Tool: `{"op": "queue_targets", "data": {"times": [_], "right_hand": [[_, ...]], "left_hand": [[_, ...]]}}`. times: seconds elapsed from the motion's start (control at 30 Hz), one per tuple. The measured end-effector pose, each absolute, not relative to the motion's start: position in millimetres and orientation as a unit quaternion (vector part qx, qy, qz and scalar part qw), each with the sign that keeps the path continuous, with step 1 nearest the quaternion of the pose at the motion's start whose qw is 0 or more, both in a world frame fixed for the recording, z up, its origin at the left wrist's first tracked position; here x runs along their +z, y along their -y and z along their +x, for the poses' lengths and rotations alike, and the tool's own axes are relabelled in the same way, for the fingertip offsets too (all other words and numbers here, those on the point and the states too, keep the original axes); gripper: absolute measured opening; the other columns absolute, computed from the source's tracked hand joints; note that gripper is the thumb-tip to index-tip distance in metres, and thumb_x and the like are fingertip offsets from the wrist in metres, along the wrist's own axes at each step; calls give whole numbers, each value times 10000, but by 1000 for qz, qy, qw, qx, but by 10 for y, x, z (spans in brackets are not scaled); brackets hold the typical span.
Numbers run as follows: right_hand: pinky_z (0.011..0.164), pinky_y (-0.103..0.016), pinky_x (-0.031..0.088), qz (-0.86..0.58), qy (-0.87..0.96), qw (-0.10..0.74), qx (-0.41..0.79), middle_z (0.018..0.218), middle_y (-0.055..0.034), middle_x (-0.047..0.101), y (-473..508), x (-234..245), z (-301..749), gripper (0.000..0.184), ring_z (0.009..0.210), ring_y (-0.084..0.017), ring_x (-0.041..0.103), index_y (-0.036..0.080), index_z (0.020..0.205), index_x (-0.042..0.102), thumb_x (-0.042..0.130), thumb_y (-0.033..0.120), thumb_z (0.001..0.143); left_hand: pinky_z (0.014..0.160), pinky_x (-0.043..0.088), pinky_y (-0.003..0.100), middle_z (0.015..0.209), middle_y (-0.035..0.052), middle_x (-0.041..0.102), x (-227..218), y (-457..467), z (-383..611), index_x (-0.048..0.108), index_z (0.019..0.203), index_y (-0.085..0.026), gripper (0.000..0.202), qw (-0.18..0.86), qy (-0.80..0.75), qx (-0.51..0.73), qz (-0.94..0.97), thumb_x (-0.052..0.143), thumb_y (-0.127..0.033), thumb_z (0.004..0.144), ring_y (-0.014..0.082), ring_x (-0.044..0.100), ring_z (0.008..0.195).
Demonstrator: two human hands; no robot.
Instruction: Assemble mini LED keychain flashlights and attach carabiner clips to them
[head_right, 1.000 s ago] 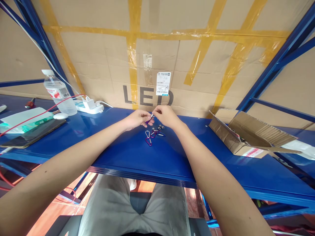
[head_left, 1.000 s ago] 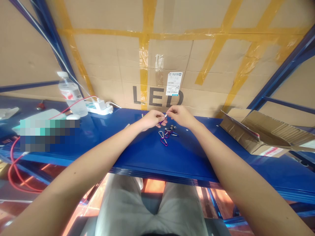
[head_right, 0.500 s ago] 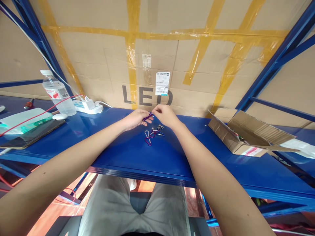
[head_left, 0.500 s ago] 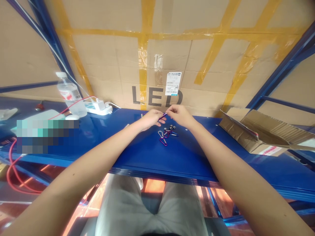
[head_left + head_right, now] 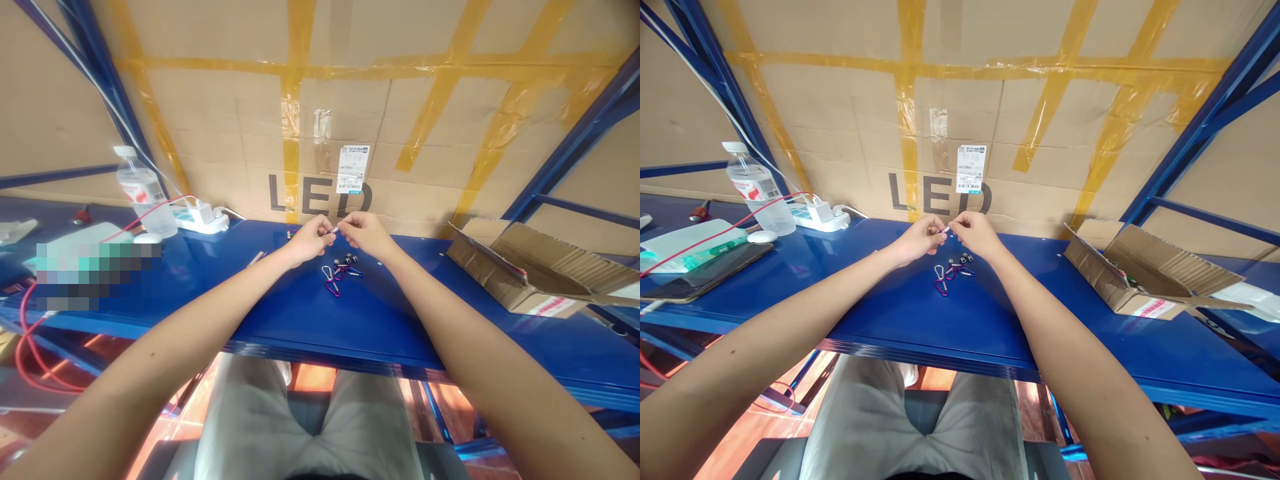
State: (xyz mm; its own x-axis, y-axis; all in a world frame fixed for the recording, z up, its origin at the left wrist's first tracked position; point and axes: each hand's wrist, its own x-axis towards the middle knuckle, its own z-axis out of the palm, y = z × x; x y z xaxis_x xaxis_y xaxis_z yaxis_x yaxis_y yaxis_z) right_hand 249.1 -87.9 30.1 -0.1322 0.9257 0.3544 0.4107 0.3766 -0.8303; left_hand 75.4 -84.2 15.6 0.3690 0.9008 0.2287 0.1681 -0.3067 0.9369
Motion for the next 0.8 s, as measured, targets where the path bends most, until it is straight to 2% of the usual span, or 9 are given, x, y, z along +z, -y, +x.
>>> {"op": "queue_targets", "data": {"times": [0.1,0.2,0.37,0.47,0.6,0.8], "right_hand": [[425,-247,371,-478,689,462,288,547,14,555,886,307,2480,176,441,-105,473,191,709,578,675,263,837],[435,-251,376,-482,684,470,281,546,18,552,882,299,2473,181,440,-105,470,195,706,568,671,259,840],[483,-260,404,-490,693,461,259,546,10,567,882,276,2445,192,486,-124,509,194,687,560,645,252,850],[499,-265,409,-483,699,466,246,540,12,569,890,268,2428,191,496,-131,516,197,690,556,630,256,855],[494,-262,412,-472,701,474,248,528,20,558,886,255,2427,208,479,-127,514,205,689,537,634,268,862],[454,-249,399,-490,698,449,266,523,21,552,879,226,2415,241,449,-120,507,209,681,523,631,258,891]], "left_hand": [[574,393,226,731,-12,605,170,812,770,538,858,-185,102,416,-394,427,700,552,-208,956,93,497,584],[620,401,249,740,7,632,188,786,767,610,800,-158,212,369,-400,426,723,483,-192,967,111,504,610],[765,444,289,743,6,661,217,805,718,720,820,-149,86,313,-393,415,759,637,-131,833,163,574,747],[787,452,296,748,12,667,223,821,702,702,789,-151,88,289,-383,415,773,633,-164,843,172,584,767],[792,459,309,808,40,686,234,826,697,668,780,-159,241,228,-393,401,796,512,-241,945,186,604,787],[887,463,336,952,72,697,215,824,652,681,925,-169,144,117,-355,408,833,548,-118,898,220,627,929]]}}
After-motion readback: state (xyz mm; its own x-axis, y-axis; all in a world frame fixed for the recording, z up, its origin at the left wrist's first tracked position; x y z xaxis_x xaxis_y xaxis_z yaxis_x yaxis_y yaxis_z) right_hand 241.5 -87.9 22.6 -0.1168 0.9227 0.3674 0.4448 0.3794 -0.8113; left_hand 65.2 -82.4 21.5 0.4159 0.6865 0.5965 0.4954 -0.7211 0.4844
